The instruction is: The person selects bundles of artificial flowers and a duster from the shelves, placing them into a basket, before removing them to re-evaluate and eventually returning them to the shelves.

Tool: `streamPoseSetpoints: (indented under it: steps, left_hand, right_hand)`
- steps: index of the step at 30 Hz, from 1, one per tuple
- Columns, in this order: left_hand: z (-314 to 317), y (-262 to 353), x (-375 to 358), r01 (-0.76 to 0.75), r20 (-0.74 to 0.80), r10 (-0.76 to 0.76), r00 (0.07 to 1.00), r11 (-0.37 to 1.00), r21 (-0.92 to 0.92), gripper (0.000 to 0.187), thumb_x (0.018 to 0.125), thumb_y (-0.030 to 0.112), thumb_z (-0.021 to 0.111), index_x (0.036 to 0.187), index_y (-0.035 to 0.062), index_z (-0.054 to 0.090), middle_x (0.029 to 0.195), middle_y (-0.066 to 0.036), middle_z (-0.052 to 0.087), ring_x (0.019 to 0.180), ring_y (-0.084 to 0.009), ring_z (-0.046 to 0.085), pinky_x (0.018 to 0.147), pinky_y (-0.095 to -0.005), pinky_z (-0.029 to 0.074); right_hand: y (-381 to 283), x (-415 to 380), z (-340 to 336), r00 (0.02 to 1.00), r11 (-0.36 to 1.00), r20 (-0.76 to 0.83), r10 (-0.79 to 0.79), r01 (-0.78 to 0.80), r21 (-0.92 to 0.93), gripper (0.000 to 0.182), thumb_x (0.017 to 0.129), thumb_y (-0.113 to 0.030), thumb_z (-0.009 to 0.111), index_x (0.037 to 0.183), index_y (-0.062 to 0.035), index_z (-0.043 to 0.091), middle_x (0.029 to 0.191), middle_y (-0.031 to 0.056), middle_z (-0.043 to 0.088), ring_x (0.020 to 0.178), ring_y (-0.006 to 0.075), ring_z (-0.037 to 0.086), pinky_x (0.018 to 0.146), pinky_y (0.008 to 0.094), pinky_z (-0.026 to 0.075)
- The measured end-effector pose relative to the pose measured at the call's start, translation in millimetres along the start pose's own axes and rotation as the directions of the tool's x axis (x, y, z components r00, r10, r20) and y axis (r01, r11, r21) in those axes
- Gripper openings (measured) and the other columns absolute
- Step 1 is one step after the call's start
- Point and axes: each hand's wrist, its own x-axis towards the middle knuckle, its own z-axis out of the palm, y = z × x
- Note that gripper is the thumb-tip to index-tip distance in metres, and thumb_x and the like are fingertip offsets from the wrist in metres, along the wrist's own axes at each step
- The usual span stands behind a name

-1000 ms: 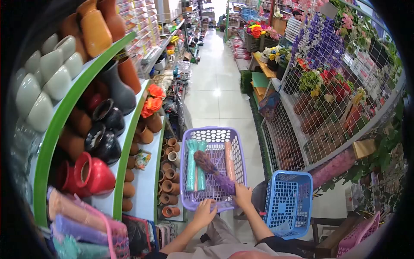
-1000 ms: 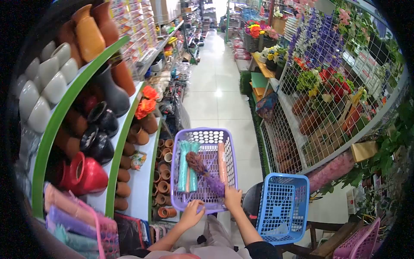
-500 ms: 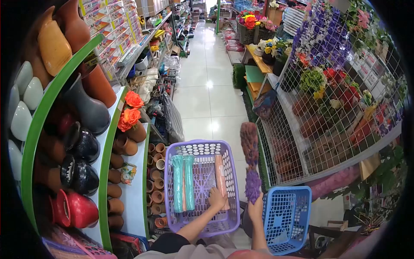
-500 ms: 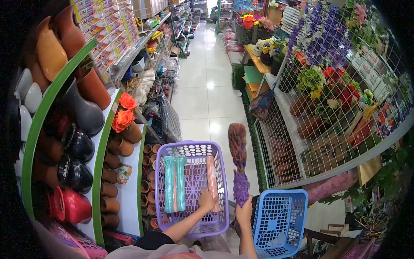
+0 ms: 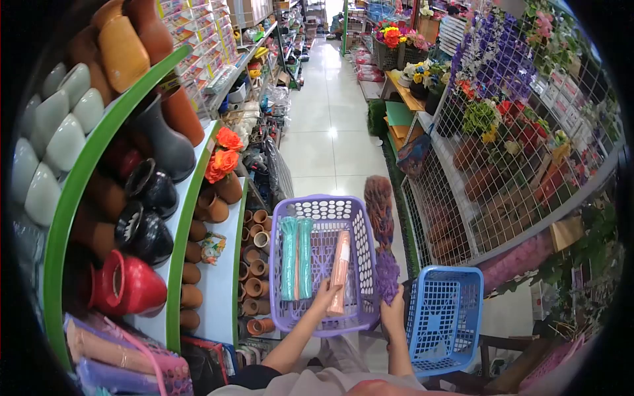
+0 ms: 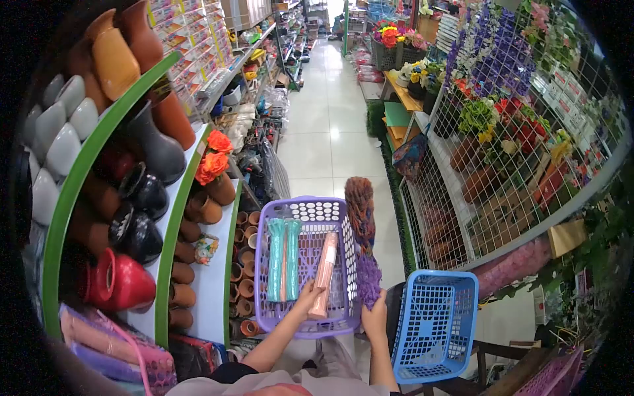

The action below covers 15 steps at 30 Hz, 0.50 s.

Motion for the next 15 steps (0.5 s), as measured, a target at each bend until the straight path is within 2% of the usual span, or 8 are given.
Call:
streamPoseSetpoints:
  steps: [1, 2, 5, 7, 9, 10, 13, 15]
  left_hand:
    - [-5, 18, -24, 0.169, 0.130, -0.140, 0.982, 0.956, -0.242, 0.044, 0.087, 0.014, 0.056, 0.125, 0.0044, 0.036, 0.103, -0.016, 0.057, 0.077, -0.0253, 0.063, 0.064, -0.0378, 0.055]
    - [-11, 25, -43, 0.216, 0.204, -0.160, 0.966, 0.932, -0.292, 0.049, 0.090, 0.019, 0.052, 0.133, 0.0166, 0.029, 0.106, -0.012, 0.055, 0.083, -0.0260, 0.063, 0.063, -0.0421, 0.057]
    - [-32, 53, -115, 0.276, 0.318, -0.171, 0.932, 0.906, -0.321, 0.053, 0.091, 0.024, 0.053, 0.136, 0.0182, 0.024, 0.102, -0.014, 0.057, 0.075, -0.0235, 0.063, 0.061, -0.0369, 0.056]
    - [-51, 52, -155, 0.247, 0.375, -0.101, 0.922, 0.898, -0.364, 0.056, 0.091, 0.035, 0.051, 0.138, 0.0204, 0.023, 0.098, -0.012, 0.057, 0.067, -0.0197, 0.059, 0.056, -0.0327, 0.053]
    - [-70, 44, -191, 0.270, 0.433, -0.052, 0.900, 0.847, -0.459, 0.055, 0.091, 0.037, 0.050, 0.138, 0.0197, 0.025, 0.093, -0.011, 0.057, 0.064, -0.0192, 0.058, 0.055, -0.0320, 0.052]
    - [-79, 42, -211, 0.265, 0.431, -0.046, 0.901, 0.845, -0.464, 0.055, 0.091, 0.034, 0.051, 0.138, 0.0191, 0.026, 0.095, -0.011, 0.055, 0.069, -0.0202, 0.057, 0.056, -0.0325, 0.052]
    - [-94, 45, -267, 0.285, 0.550, 0.177, 0.816, 0.705, -0.649, 0.056, 0.088, 0.028, 0.053, 0.137, 0.0175, 0.028, 0.103, -0.012, 0.052, 0.076, -0.0223, 0.057, 0.059, -0.0340, 0.052]
    - [-105, 37, -290, 0.253, 0.570, 0.259, 0.779, 0.703, -0.665, 0.059, 0.083, 0.025, 0.055, 0.136, 0.0129, 0.031, 0.114, -0.014, 0.049, 0.081, -0.0240, 0.056, 0.061, -0.0344, 0.052]
  right_hand:
    - [-3, -9, -5, 0.999, 1.000, 0.035, -0.025, 0.025, 0.003, 0.048, 0.076, -0.006, 0.057, 0.120, 0.0001, 0.038, 0.097, 0.0237, 0.060, 0.090, 0.0357, 0.060, 0.080, 0.0381, 0.045]
    - [-6, -17, -11, 0.996, 0.999, 0.066, -0.053, 0.053, 0.005, 0.048, 0.076, -0.006, 0.058, 0.120, -0.0002, 0.039, 0.096, 0.0226, 0.060, 0.090, 0.0325, 0.061, 0.080, 0.0368, 0.045]
    - [-16, -52, -33, 0.984, 0.996, 0.155, -0.085, 0.084, 0.017, 0.054, 0.075, -0.005, 0.059, 0.125, -0.0047, 0.040, 0.096, 0.0244, 0.060, 0.092, 0.0348, 0.061, 0.080, 0.0369, 0.046]
    - [-24, -77, -49, 0.973, 0.994, 0.205, -0.108, 0.105, 0.023, 0.057, 0.074, -0.004, 0.059, 0.128, -0.0069, 0.040, 0.097, 0.0254, 0.061, 0.094, 0.0359, 0.061, 0.080, 0.0369, 0.046]
    - [-30, -101, -63, 0.927, 0.965, 0.271, -0.260, 0.238, 0.112, 0.066, 0.076, -0.004, 0.061, 0.136, -0.0102, 0.035, 0.102, 0.0250, 0.060, 0.097, 0.0301, 0.062, 0.083, 0.0331, 0.046]
    - [-26, -110, -69, 0.918, 0.960, 0.281, -0.280, 0.264, 0.095, 0.068, 0.077, -0.005, 0.062, 0.138, -0.0117, 0.033, 0.105, 0.0227, 0.061, 0.096, 0.0222, 0.061, 0.085, 0.0296, 0.044]
    - [-28, -143, -91, 0.883, 0.944, 0.334, -0.330, 0.303, 0.132, 0.065, 0.077, -0.005, 0.062, 0.137, -0.0100, 0.036, 0.103, 0.0176, 0.063, 0.091, 0.0179, 0.060, 0.083, 0.0286, 0.045]
    - [-39, -166, -108, 0.875, 0.932, 0.332, -0.353, 0.297, 0.208, 0.061, 0.076, -0.006, 0.063, 0.134, -0.0087, 0.042, 0.102, 0.0111, 0.064, 0.086, 0.0118, 0.057, 0.079, 0.0262, 0.045]
